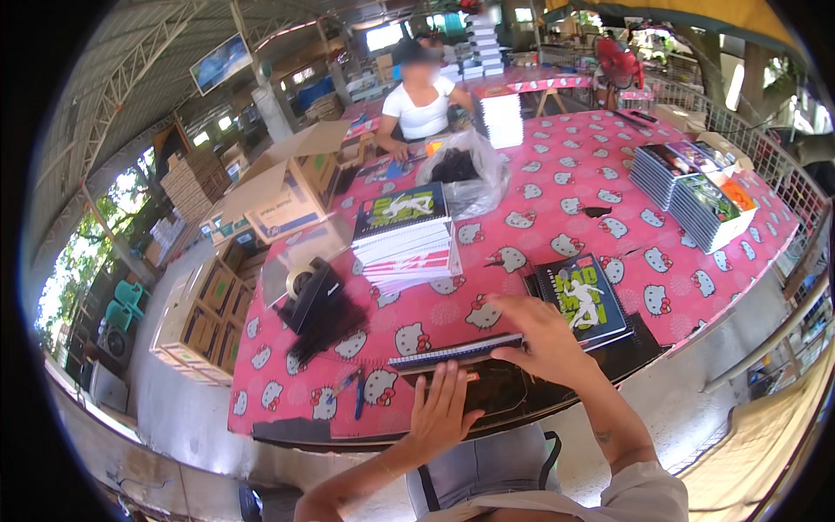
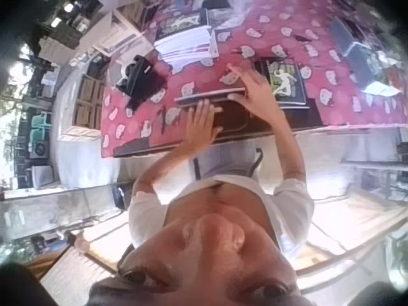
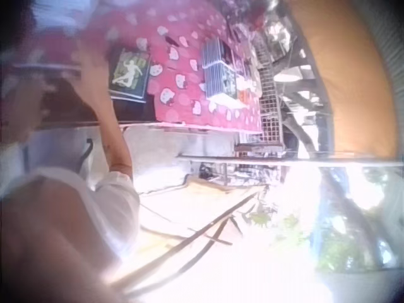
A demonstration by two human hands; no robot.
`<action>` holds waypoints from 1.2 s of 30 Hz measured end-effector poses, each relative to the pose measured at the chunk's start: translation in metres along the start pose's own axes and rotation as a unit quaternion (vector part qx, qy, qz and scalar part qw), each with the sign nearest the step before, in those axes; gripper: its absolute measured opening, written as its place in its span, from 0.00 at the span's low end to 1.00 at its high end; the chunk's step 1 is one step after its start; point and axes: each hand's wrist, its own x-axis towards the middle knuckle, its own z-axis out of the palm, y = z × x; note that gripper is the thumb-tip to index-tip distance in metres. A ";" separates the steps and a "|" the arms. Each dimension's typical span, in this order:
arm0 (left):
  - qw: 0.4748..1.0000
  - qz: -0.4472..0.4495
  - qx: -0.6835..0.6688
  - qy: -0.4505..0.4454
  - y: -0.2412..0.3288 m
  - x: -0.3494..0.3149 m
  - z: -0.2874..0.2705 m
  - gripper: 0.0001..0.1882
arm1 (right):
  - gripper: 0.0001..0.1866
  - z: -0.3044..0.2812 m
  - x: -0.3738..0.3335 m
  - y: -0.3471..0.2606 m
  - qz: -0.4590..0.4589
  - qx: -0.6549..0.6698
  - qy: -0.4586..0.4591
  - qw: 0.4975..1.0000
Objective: The person prepares spiral notebooks by manually checking the pages, aligning the covers, and using a pair of shears to trim the wire binding.
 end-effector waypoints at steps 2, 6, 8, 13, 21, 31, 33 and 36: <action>0.998 -0.002 -0.006 0.066 -0.008 0.044 -0.031 0.29 | 0.40 -0.012 -0.026 0.010 0.111 0.247 0.046 0.962; 0.976 -0.048 -0.123 -0.172 -0.045 0.100 -0.079 0.22 | 0.19 0.045 -0.040 0.045 0.176 0.385 0.049 0.904; 0.954 -0.048 -0.151 -0.253 -0.044 0.107 -0.078 0.20 | 0.10 0.050 -0.039 0.035 0.156 0.359 0.105 0.914; 0.999 0.031 0.015 -0.022 -0.002 0.057 -0.033 0.39 | 0.12 0.054 -0.040 0.023 0.135 0.283 0.150 0.938; 0.992 -0.020 0.057 -0.113 -0.007 0.082 -0.029 0.50 | 0.19 0.062 -0.040 0.027 0.112 0.259 0.193 0.940; 0.982 0.054 0.145 -0.105 -0.005 0.058 -0.024 0.47 | 0.16 0.052 -0.047 0.036 0.112 0.383 0.039 0.916; 0.996 0.000 0.084 -0.036 -0.014 0.097 -0.033 0.44 | 0.13 0.054 -0.047 0.039 0.100 0.328 0.038 0.939; 0.994 -0.019 0.108 -0.001 -0.017 0.086 -0.017 0.44 | 0.09 0.048 -0.046 0.026 0.139 0.254 0.037 0.956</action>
